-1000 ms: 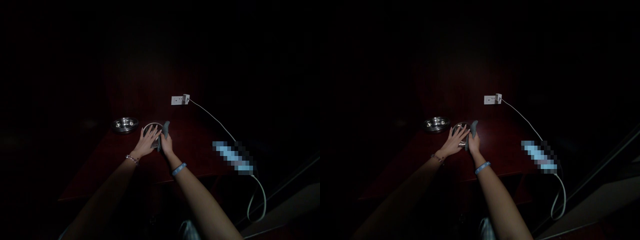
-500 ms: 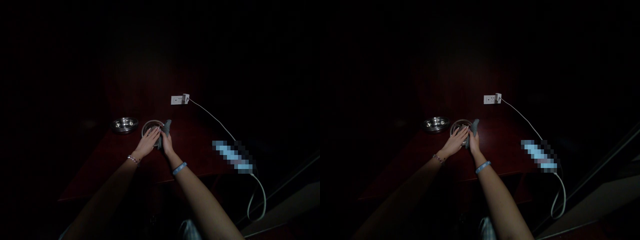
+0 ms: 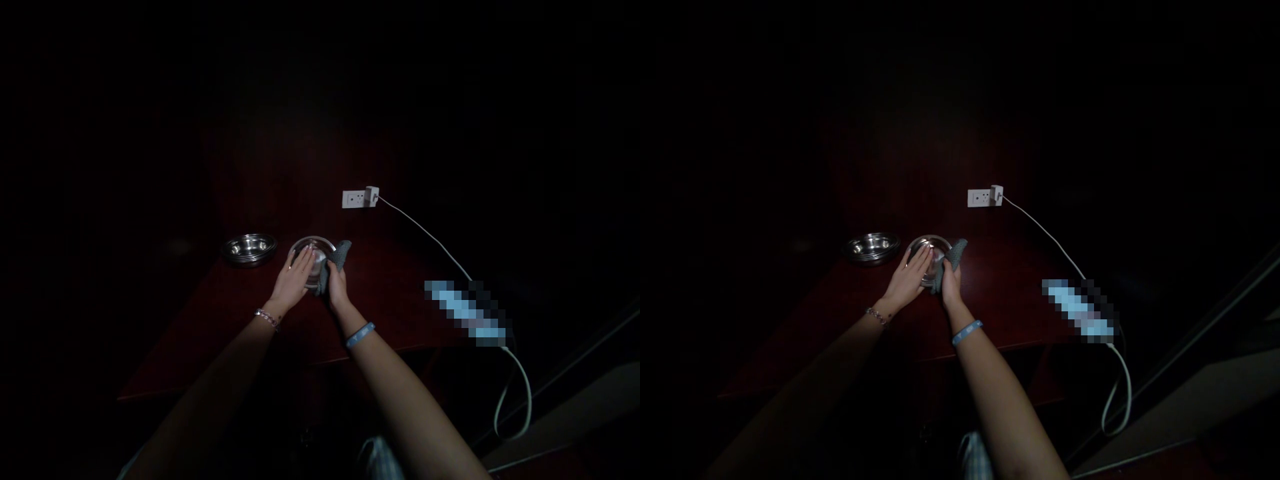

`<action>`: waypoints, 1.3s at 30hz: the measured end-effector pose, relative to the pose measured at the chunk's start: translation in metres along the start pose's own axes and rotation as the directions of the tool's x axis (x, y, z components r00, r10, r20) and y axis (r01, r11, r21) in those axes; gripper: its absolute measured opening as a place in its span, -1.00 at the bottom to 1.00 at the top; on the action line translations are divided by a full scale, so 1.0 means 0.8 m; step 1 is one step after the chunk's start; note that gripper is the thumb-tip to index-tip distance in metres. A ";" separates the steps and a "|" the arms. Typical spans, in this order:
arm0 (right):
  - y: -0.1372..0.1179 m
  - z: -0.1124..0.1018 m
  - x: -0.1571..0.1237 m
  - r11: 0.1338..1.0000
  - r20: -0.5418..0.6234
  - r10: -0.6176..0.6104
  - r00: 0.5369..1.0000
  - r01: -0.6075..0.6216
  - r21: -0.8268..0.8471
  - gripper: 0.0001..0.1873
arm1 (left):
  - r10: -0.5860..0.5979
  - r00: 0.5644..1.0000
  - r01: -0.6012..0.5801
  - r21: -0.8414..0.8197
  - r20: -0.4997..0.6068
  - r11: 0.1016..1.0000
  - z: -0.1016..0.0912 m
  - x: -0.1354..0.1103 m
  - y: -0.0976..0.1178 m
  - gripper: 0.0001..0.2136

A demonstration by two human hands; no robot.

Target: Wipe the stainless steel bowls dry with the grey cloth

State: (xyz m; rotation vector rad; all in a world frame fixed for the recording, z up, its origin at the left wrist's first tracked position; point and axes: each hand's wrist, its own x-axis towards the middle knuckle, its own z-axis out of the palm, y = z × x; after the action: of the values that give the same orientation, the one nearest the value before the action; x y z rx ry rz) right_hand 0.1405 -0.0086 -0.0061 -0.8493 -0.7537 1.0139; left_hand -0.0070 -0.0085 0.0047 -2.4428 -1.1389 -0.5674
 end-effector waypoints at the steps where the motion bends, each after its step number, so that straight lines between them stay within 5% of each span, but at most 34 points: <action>1: 0.001 -0.001 0.001 1.000 -0.005 0.003 1.000 -0.003 -0.010 -0.61 | 0.009 1.000 -0.009 0.004 -0.002 1.000 -0.001 0.000 0.001 0.02; 8: 0.004 -0.003 0.004 0.996 0.052 -0.058 0.997 0.061 -0.062 -0.58 | 0.086 0.994 -0.087 0.024 0.069 0.996 -0.008 0.003 0.009 -0.05; 16: -0.001 -0.001 -0.001 0.994 0.114 -0.064 0.991 0.074 -0.082 -0.54 | 0.021 0.998 -0.023 0.036 0.063 0.999 -0.005 -0.002 0.008 -0.08; 28: 0.000 0.000 -0.002 0.998 0.108 -0.051 0.993 0.054 -0.022 -0.59 | -0.003 0.993 -0.001 0.032 0.120 0.999 0.009 -0.003 0.005 -0.12; 39: -0.012 0.003 -0.009 1.000 0.048 -0.027 0.998 0.026 0.015 -0.62 | 0.028 0.998 -0.022 -0.100 0.053 0.995 0.017 -0.004 -0.002 -0.31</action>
State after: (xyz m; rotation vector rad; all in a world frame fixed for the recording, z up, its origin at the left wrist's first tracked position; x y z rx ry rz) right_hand 0.1399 -0.0178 0.0024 -0.8029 -0.7959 1.0182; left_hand -0.0070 -0.0027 -0.0082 -2.5680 -1.1247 -0.5651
